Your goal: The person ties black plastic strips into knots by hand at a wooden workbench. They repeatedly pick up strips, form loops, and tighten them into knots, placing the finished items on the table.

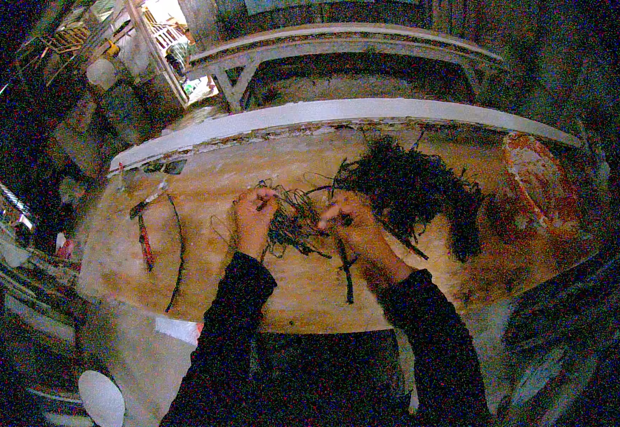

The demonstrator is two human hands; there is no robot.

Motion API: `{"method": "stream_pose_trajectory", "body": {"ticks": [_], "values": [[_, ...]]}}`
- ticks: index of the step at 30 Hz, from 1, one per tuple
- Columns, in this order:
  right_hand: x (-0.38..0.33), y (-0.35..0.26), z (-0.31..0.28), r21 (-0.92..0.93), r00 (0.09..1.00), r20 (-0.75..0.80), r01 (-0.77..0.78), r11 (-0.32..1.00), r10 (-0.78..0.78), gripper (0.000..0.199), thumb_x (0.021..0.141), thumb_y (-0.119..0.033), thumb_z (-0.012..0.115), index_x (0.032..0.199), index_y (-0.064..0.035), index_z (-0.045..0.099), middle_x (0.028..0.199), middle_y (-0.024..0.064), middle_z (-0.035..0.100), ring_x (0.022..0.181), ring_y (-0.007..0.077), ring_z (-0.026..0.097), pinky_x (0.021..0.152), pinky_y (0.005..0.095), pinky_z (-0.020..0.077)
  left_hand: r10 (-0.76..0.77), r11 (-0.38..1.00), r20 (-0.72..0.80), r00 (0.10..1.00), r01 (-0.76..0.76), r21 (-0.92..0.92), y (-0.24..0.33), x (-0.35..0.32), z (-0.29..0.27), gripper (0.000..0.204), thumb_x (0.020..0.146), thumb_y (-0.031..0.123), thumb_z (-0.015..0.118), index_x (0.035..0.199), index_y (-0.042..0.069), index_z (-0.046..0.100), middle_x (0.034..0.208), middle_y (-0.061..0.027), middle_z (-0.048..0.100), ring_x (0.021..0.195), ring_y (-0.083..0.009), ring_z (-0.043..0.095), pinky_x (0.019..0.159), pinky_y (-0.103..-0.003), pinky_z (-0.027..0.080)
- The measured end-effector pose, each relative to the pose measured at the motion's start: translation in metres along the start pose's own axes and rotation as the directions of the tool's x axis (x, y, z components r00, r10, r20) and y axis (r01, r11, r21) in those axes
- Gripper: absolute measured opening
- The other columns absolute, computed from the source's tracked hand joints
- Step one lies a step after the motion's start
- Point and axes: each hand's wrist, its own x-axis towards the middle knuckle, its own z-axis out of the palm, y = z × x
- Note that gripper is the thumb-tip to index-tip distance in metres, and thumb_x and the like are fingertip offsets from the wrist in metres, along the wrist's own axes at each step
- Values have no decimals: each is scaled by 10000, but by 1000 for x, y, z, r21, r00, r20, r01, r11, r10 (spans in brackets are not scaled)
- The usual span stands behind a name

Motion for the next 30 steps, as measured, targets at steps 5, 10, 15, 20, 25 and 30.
{"method": "stream_pose_trajectory", "body": {"ticks": [5, 10, 15, 20, 25, 30], "values": [[-9, -24, 14, 228, 928, 358, -195, 954, 104, 97, 727, -146, 610, 743, -52, 591, 963, 46, 466, 890, 140, 448, 773, 266, 347, -38, 999, 42, 998, 38, 6, -12, 0, 1, 32, 683, 17, 586, 713, 25, 580, 733, -48, 570, 682, -114, 522, 596, -229, 403], [-8, -29, 11, 291, 909, 408, -217, 932, 84, 114, 746, -175, 595, 773, -65, 580, 990, 54, 475, 948, 161, 426, 825, 293, 334, -25, 1000, 88, 996, 25, 2, -24, -1, 4, 49, 679, 9, 581, 727, 17, 584, 732, -64, 567, 697, -127, 529, 604, -228, 408], [-9, -27, 7, 293, 889, 437, -283, 913, 135, 96, 742, -143, 599, 744, -55, 560, 869, 33, 526, 847, 134, 481, 766, 267, 366, -59, 998, 150, 987, 61, -7, -11, -5, 8, 67, 689, 14, 580, 755, 9, 588, 730, -44, 568, 705, -105, 523, 605, -219, 406], [-8, -26, -1, 280, 956, 196, -267, 922, 217, 74, 725, -60, 601, 714, -36, 532, 727, -9, 527, 671, 70, 489, 617, 204, 387, -114, 993, 309, 944, 115, 15, 3, -11, 10, 78, 696, 7, 576, 774, 7, 584, 763, -36, 556, 713, -104, 519, 614, -223, 411], [6, -14, -8, -270, 962, -263, 0, 963, -73, 53, 725, -2, 558, 746, -21, 514, 716, 19, 519, 662, 83, 483, 612, 212, 394, 111, 994, 651, 751, -68, -91, 9, -23, 17, 72, 708, 6, 575, 768, 20, 537, 814, -44, 496, 709, -134, 509, 559, -242, 451], [12, -10, -9, -329, 913, -386, 0, 944, -135, 90, 724, -3, 555, 809, -33, 553, 763, 46, 551, 702, 121, 507, 641, 234, 410, 100, 979, 798, 594, 82, -184, 25, -38, 26, 103, 700, 45, 602, 775, 48, 531, 855, -42, 477, 753, -149, 504, 631, -260, 435]]}}
